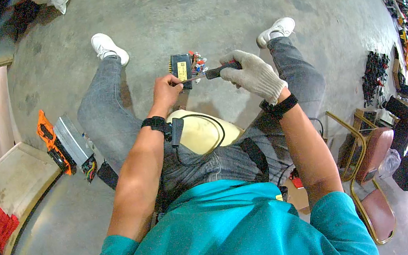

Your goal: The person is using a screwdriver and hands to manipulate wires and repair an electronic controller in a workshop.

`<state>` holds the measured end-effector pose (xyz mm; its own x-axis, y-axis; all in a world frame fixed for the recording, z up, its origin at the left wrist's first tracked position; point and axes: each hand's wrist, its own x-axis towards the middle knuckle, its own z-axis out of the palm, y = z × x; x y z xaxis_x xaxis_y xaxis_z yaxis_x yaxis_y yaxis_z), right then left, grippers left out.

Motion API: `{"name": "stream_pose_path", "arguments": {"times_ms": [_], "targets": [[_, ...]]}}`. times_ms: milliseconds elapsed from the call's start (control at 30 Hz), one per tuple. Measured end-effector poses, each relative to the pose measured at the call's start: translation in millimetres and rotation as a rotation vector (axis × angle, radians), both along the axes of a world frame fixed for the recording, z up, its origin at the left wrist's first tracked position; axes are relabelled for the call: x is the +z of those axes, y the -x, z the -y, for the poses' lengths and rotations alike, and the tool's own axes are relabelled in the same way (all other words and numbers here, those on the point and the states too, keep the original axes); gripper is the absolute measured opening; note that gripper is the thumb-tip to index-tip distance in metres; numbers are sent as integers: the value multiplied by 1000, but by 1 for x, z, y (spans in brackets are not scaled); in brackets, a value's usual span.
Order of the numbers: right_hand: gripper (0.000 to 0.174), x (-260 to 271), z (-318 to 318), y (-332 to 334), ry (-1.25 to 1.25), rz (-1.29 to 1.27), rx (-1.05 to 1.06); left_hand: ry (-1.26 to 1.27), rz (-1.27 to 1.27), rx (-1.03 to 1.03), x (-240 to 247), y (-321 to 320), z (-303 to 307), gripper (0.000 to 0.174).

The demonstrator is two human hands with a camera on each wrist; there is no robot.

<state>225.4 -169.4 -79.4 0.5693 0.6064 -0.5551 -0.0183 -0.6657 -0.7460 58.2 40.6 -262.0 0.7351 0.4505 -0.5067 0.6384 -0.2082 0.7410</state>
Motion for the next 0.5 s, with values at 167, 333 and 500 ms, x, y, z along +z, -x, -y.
{"name": "stream_pose_path", "arguments": {"times_ms": [167,333,500], "targets": [[42,-1,0,-1,26,13,26,9,-12,2,4,-1,0,13],[40,4,0,-3,7,79,119,-193,96,-9,5,1,5,10],[40,8,-5,-5,67,13,101,-211,24,-15,21,-1,6,12]]}}
